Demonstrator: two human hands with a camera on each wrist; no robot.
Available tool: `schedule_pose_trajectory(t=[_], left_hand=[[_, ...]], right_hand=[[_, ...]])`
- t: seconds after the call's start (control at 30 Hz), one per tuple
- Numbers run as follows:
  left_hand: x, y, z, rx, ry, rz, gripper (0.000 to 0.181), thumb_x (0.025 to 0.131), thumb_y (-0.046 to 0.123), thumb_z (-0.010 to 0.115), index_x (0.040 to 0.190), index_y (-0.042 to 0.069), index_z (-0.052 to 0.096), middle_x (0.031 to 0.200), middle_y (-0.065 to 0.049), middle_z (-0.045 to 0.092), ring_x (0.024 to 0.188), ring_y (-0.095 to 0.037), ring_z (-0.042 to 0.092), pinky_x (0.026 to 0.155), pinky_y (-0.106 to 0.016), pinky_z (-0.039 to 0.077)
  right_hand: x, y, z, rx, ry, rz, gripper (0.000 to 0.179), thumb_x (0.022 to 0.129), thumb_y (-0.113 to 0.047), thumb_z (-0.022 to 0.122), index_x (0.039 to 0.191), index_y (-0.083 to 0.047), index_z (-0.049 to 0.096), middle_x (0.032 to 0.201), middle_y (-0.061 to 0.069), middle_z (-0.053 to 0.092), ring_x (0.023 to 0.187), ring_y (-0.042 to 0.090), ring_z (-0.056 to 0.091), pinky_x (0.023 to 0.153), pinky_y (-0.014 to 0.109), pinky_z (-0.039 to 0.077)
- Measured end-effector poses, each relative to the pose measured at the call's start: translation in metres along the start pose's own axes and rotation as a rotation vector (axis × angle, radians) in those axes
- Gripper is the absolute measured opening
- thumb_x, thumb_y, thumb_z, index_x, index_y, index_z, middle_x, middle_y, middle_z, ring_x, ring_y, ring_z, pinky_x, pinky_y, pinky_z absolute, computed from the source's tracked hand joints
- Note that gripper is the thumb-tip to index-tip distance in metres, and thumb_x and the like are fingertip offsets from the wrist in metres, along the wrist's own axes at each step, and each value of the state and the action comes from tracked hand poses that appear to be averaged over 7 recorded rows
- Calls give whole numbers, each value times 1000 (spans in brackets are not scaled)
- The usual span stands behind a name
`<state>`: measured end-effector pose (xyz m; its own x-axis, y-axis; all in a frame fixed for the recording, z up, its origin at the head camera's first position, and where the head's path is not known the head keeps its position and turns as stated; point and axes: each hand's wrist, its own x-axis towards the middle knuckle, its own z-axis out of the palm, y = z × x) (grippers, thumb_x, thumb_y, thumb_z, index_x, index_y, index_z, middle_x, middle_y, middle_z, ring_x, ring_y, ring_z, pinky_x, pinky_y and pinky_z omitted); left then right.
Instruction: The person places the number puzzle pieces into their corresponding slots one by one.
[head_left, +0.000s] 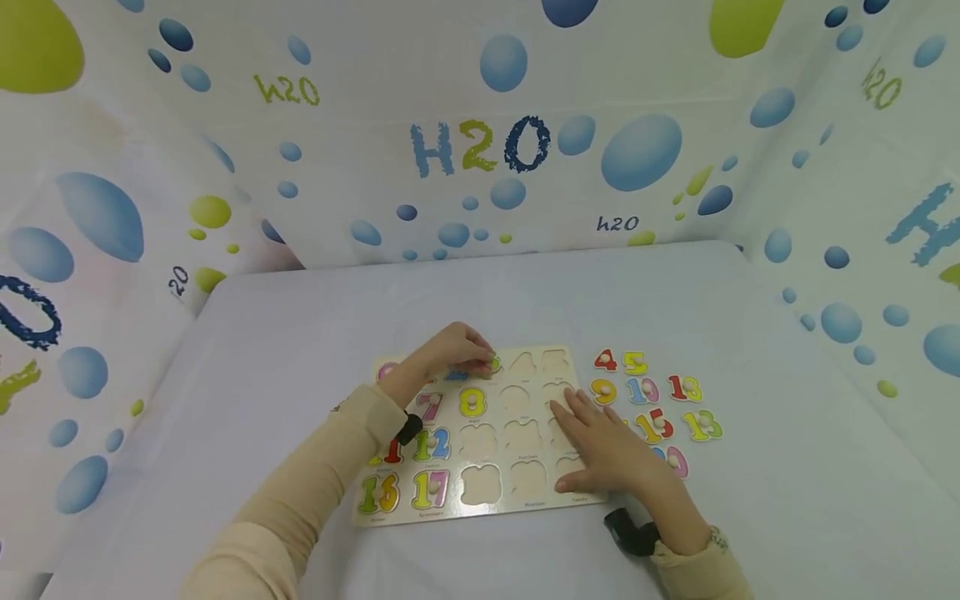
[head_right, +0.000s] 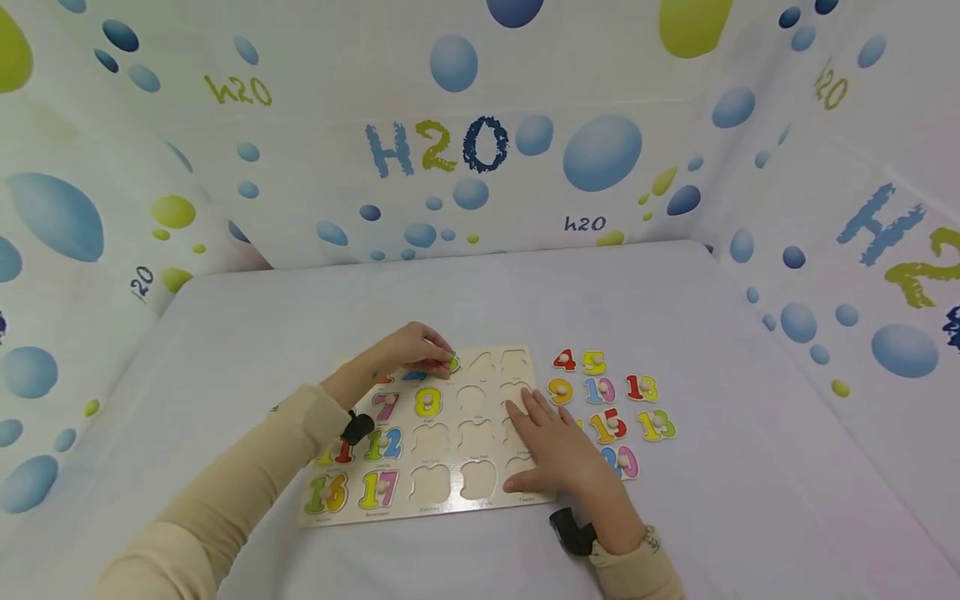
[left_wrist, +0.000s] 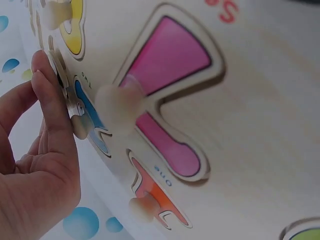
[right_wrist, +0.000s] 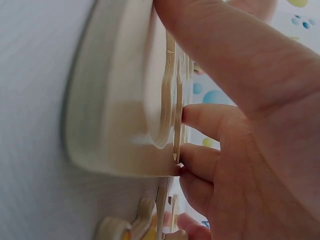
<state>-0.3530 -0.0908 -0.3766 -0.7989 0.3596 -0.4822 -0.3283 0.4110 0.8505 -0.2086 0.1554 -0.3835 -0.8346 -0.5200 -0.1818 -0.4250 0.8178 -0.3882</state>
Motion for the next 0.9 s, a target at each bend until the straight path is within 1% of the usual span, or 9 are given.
schedule_pose_trajectory(t=[0.2, 0.27, 0.47, 0.67, 0.83, 0.9], left_hand=[[-2, 0, 1, -11, -12, -3, 14, 89, 2, 62, 97, -9, 62, 77, -13, 66, 64, -16, 65, 63, -25, 52], [-3, 1, 2, 1, -17, -4, 14, 89, 3, 62, 97, -9, 62, 77, -13, 66, 64, -16, 65, 64, -25, 53], [-6, 2, 5, 36, -1, -28, 15, 88, 5, 64, 97, -7, 62, 76, -11, 66, 63, -15, 65, 63, -24, 52], [-5, -2, 7, 51, 3, -12, 16, 89, 6, 64, 97, -7, 63, 72, -9, 66, 61, -14, 65, 62, -22, 51], [-6, -3, 10, 17, 17, -4, 14, 88, 3, 63, 96, -8, 62, 72, -12, 66, 59, -15, 65, 60, -22, 52], [-8, -3, 12, 24, 32, 9, 13, 88, 2, 63, 96, -8, 62, 72, -12, 67, 58, -16, 66, 60, -23, 52]], right_hand=[[0, 1, 0, -11, 7, -11, 100, 69, -47, 79, 145, -3, 31, 151, 20, 19, 137, 36, 13, 104, 59, 16], [0, 1, 0, -12, 10, -14, 100, 68, -46, 79, 145, -2, 32, 150, 21, 19, 137, 37, 14, 104, 59, 16], [1, 0, 0, -13, 15, -11, 100, 68, -45, 80, 144, -2, 32, 150, 21, 20, 137, 37, 14, 104, 59, 16], [1, 0, 1, -6, 11, -8, 100, 68, -46, 80, 144, -2, 32, 150, 21, 20, 137, 37, 14, 104, 59, 15], [0, 0, 1, -10, 6, -11, 100, 68, -46, 79, 145, -2, 32, 150, 21, 20, 137, 36, 14, 104, 58, 15], [0, 0, 1, -10, 5, -11, 100, 68, -46, 79, 145, -2, 32, 150, 21, 20, 137, 36, 14, 104, 59, 15]])
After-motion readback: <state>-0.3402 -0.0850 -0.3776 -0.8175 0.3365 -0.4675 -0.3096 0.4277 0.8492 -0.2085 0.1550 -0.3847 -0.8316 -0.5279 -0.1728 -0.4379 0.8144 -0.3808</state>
